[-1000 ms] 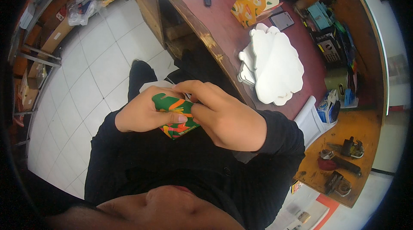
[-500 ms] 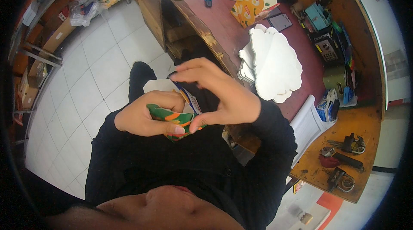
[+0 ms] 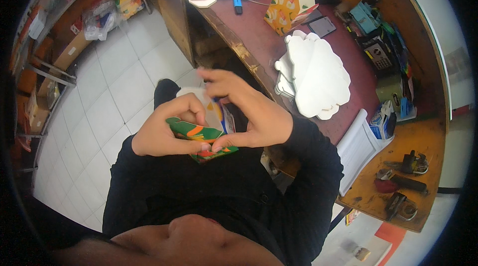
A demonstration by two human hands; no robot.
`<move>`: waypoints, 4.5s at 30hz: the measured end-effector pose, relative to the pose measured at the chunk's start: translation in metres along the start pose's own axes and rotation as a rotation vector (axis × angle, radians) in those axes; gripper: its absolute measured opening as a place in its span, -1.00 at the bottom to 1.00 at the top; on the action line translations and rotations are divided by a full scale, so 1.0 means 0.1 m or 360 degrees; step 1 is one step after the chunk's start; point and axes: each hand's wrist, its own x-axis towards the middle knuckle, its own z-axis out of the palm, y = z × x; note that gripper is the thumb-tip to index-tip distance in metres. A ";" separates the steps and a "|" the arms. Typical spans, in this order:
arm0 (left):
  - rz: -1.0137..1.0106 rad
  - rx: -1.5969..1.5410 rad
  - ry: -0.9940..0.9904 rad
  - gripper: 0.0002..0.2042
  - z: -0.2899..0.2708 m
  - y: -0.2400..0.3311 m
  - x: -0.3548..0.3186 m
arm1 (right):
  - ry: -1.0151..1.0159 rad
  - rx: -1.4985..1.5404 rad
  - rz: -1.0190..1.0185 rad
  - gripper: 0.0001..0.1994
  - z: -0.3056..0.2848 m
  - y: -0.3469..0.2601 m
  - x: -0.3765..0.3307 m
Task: The person assembles small, colorful paper food containers by folding and tucking the flaps. They handle several white foam inserts, placing them into the containers and stacking the completed units on a cluttered counter.
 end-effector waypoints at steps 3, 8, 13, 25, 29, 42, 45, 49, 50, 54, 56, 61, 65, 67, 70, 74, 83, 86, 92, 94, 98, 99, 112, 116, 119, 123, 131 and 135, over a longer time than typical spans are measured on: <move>0.1031 0.1059 0.0039 -0.72 -0.01 0.08 0.02 | 0.0139 0.0000 0.0117 0.23 0.09 -0.10 -0.14; 0.1694 0.1869 -0.0018 -0.70 0.12 0.08 -0.08 | 0.0309 0.0106 -0.0104 0.37 0.50 0.13 -0.08; 0.2138 0.1345 0.1350 0.12 -0.02 -0.12 -0.11 | 0.0724 0.0338 -0.0077 0.37 0.63 0.12 -0.09; 0.1079 0.0573 0.0264 -0.07 -0.23 -0.81 0.37 | 0.0710 0.0128 0.0008 0.37 0.49 0.32 -0.25; 0.1508 0.0784 0.0339 0.16 -0.24 -0.76 0.76 | 0.0732 -0.0344 0.0118 0.27 0.11 0.13 -0.38; 0.1142 0.0400 0.0278 0.21 -1.03 0.09 3.21 | 0.1721 -0.0568 -0.0093 -0.06 -2.07 0.69 0.02; 0.0658 0.0504 0.0316 0.17 -1.00 -0.28 3.60 | 0.1974 -0.0819 0.0282 -0.16 -2.20 1.10 0.10; 0.0776 0.0501 0.0119 0.25 -0.93 -0.75 3.83 | 0.1562 -0.1042 0.0852 -0.13 -2.17 1.44 -0.15; 0.0717 0.0452 0.0054 0.25 -0.92 -0.81 3.86 | 0.1504 -0.0775 0.0885 -0.15 -2.17 1.50 -0.20; 0.0645 0.0305 0.0009 0.30 -0.85 -0.89 3.86 | 0.1381 -0.0738 0.0775 0.01 -2.19 1.62 -0.27; 0.0768 0.0452 0.0141 0.32 -0.78 -0.95 3.83 | 0.1408 -0.0576 0.0599 0.09 -2.19 1.64 -0.25; 0.0600 0.0120 -0.0046 0.34 -0.87 -1.14 3.92 | 0.1427 -0.0435 0.0356 0.13 -2.17 1.70 -0.21; 0.0496 0.0198 -0.0248 0.29 -1.04 -1.21 3.94 | 0.1269 -0.0113 0.0325 0.12 -2.20 1.70 -0.21; 0.0590 0.0302 -0.0216 0.26 -1.04 -1.23 3.92 | 0.1299 -0.0175 0.0212 0.12 -2.24 1.66 -0.21; 0.0571 0.0275 -0.0242 0.26 -1.03 -1.25 3.88 | 0.1314 -0.0169 0.0106 0.13 -2.38 1.55 -0.30; 0.0419 0.0167 -0.0318 0.35 -1.04 -1.28 3.89 | 0.1042 -0.0385 0.0244 0.10 -2.37 1.61 -0.38; 0.0394 0.0227 -0.0281 0.36 -1.02 -1.20 3.80 | 0.1093 -0.0072 0.0308 0.07 -2.11 1.83 -0.47; 0.0374 0.0334 -0.0194 0.38 -1.01 -1.15 3.76 | 0.1148 -0.0180 0.0227 0.06 -2.14 1.82 -0.49; 0.0528 0.0398 -0.0192 0.46 -1.00 -1.12 3.77 | 0.1326 0.0062 0.0137 0.09 -2.07 1.88 -0.55; 0.0571 0.0444 -0.0145 0.46 -1.00 -1.13 3.78 | 0.1379 0.0187 0.0171 0.11 -2.08 1.90 -0.59; 0.0543 0.0673 -0.0095 0.48 -1.01 -1.14 3.79 | 0.1346 0.0232 0.0196 0.15 -2.16 1.91 -0.61; 0.0491 0.0771 -0.0096 0.48 -1.02 -1.15 3.79 | 0.1355 0.0250 0.0181 0.15 -2.16 1.90 -0.61; 0.0534 0.0764 -0.0101 0.48 -1.02 -1.27 3.84 | 0.1385 0.0592 0.0243 0.09 -2.35 1.76 -0.59; 0.0567 0.0780 -0.0095 0.48 -1.01 -1.25 3.82 | 0.1312 0.0454 0.0316 0.09 -2.37 1.79 -0.56; 0.0504 0.0776 -0.0061 0.49 -1.01 -1.23 3.79 | 0.1221 0.0010 0.0363 0.09 -2.34 1.84 -0.47; 0.0457 0.0713 -0.0078 0.49 -1.01 -1.20 3.78 | 0.1254 -0.0241 0.0211 0.08 -2.24 1.86 -0.43; 0.0434 0.0804 -0.0086 0.48 -1.01 -1.17 3.77 | 0.1267 0.0059 0.0284 0.11 -2.24 1.84 -0.49; 0.0508 0.0705 -0.0091 0.48 -1.01 -1.18 3.79 | 0.1394 -0.0031 0.0165 0.11 -2.31 1.84 -0.44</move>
